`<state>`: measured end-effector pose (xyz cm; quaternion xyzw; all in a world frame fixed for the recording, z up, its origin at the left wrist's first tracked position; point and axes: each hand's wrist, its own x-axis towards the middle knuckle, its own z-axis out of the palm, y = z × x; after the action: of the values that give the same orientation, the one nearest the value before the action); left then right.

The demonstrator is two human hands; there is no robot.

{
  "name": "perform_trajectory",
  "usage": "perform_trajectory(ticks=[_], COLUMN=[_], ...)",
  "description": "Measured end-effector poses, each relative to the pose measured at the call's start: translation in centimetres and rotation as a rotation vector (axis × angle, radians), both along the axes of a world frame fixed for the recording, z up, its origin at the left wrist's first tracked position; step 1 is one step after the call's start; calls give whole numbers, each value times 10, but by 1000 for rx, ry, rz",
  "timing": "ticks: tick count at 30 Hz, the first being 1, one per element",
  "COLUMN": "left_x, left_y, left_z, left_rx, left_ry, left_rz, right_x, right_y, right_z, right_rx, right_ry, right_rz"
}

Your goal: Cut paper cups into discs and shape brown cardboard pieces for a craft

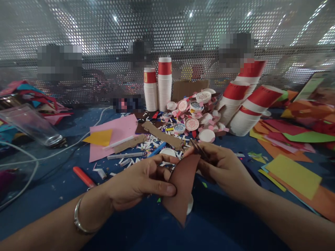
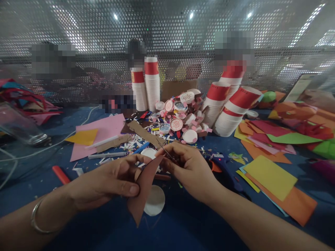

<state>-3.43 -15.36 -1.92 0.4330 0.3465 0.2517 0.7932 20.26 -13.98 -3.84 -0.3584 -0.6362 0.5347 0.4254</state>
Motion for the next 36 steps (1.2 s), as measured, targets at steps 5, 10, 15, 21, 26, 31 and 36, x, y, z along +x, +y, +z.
perform_trajectory(ticks=[5,10,15,21,26,31,36], left_x=[4,7,11,12,12,15,16], left_y=[4,6,7,6,3,3,4], left_z=[3,-2,-7,-10,-8,-5,-6], left_rx=[54,117,186,251,292,285,298], left_ry=[-6,-58,-90,-120,-100,-90,-100], left_rz=[215,407,487,497,519,534,596], right_x=[-1,-3,-4,-3,-2,-2,-4], right_y=[-1,-4,-6,-6,-7,-8,-7], right_z=[-1,0,4,5,6,8,8], right_rx=[-47,3,50,85,122,147,130], right_ry=[-80,-109,-163,-224,-250,-266,-242], right_rz=[-62,-71,-9,-10,-33,-34,-80])
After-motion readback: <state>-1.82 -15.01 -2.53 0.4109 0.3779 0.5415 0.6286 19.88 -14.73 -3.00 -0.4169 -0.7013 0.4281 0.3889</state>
